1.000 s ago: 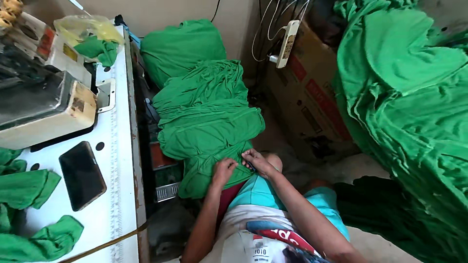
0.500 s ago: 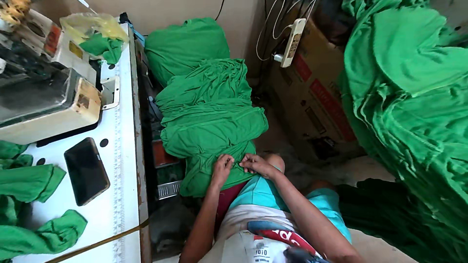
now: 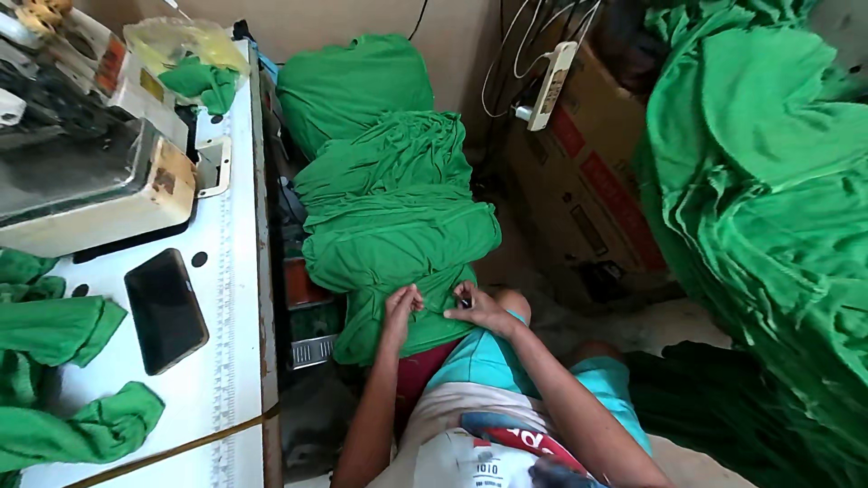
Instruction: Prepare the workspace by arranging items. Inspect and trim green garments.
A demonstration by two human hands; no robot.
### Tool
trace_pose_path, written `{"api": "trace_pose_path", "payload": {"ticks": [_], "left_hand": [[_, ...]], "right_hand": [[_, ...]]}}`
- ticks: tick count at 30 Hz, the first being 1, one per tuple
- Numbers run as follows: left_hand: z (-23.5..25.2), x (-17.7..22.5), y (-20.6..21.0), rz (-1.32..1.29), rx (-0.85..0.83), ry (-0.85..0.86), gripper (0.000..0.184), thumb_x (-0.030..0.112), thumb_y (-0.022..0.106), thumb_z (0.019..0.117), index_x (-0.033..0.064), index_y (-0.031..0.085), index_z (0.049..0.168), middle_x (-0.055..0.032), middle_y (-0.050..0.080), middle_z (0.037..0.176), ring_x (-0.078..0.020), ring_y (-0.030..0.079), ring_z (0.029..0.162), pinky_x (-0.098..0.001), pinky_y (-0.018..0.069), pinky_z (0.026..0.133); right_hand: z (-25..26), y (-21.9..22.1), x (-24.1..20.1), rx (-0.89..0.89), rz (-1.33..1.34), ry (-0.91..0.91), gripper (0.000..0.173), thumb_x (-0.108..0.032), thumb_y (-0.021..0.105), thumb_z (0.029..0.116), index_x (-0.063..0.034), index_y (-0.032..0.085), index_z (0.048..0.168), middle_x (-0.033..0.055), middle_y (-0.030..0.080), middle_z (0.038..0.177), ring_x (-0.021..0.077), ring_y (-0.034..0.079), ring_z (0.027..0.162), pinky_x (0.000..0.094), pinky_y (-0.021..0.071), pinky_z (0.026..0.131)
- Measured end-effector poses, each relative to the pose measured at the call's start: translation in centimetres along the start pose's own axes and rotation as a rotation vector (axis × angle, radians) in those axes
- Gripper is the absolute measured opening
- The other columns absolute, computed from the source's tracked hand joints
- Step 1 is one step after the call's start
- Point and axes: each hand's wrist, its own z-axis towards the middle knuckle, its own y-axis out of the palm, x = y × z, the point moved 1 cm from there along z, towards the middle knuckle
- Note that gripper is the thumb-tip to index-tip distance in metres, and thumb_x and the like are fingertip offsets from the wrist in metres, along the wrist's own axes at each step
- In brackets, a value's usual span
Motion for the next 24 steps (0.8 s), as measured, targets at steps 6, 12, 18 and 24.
{"api": "trace_pose_path", "payload": {"ticks": [6, 12, 18, 24], "left_hand": [[-0.5, 2.0, 0.1, 0.740, -0.204, 0.058, 0.041, -0.001, 0.057, 0.0913, 0.0060, 0.063, 0.132, -0.0107, 0.063, 0.138, -0.0261, 0.054, 0.133, -0.0501, 0.0396, 0.113], [0.8, 2.2, 1.0, 1.003, -0.129, 0.030, 0.026, 0.020, 0.053, 0.1056, 0.0093, 0.071, 0.122, -0.0091, 0.070, 0.125, -0.0267, 0.056, 0.129, -0.0556, 0.0257, 0.117], [2.0, 1.9, 2.4, 1.242, -0.111, -0.029, 0.028, 0.023, 0.054, 0.1051, 0.0100, 0.070, 0.125, -0.0111, 0.068, 0.128, -0.0307, 0.054, 0.130, -0.0566, 0.0262, 0.116], [1.6, 2.0, 4.3, 0.923, -0.090, 0.091, 0.028, 0.015, 0.053, 0.1043, -0.0050, 0.065, 0.120, -0.0225, 0.065, 0.118, -0.0301, 0.068, 0.101, -0.0427, 0.0549, 0.093]], "right_hand": [[-0.8, 1.1, -2.0, 0.148, -0.474, 0.120, 0.036, -0.007, 0.060, 0.0964, 0.0017, 0.060, 0.132, 0.0235, 0.061, 0.133, 0.0383, 0.060, 0.123, 0.0557, 0.0474, 0.105], [0.2, -1.7, -0.9, 0.249, -0.182, 0.096, 0.025, -0.015, 0.059, 0.1029, 0.0029, 0.064, 0.120, 0.0197, 0.067, 0.111, 0.0284, 0.066, 0.101, 0.0470, 0.0527, 0.092], [2.6, -2.3, -0.2, 0.159, -0.275, 0.207, 0.039, -0.027, 0.049, 0.1094, 0.0060, 0.064, 0.124, 0.0272, 0.065, 0.120, 0.0371, 0.064, 0.112, 0.0539, 0.0477, 0.101], [3.0, -2.5, 1.0, 0.108, -0.160, 0.188, 0.033, -0.023, 0.066, 0.1003, 0.0053, 0.063, 0.117, 0.0226, 0.064, 0.105, 0.0294, 0.062, 0.089, 0.0481, 0.0518, 0.082]]}}
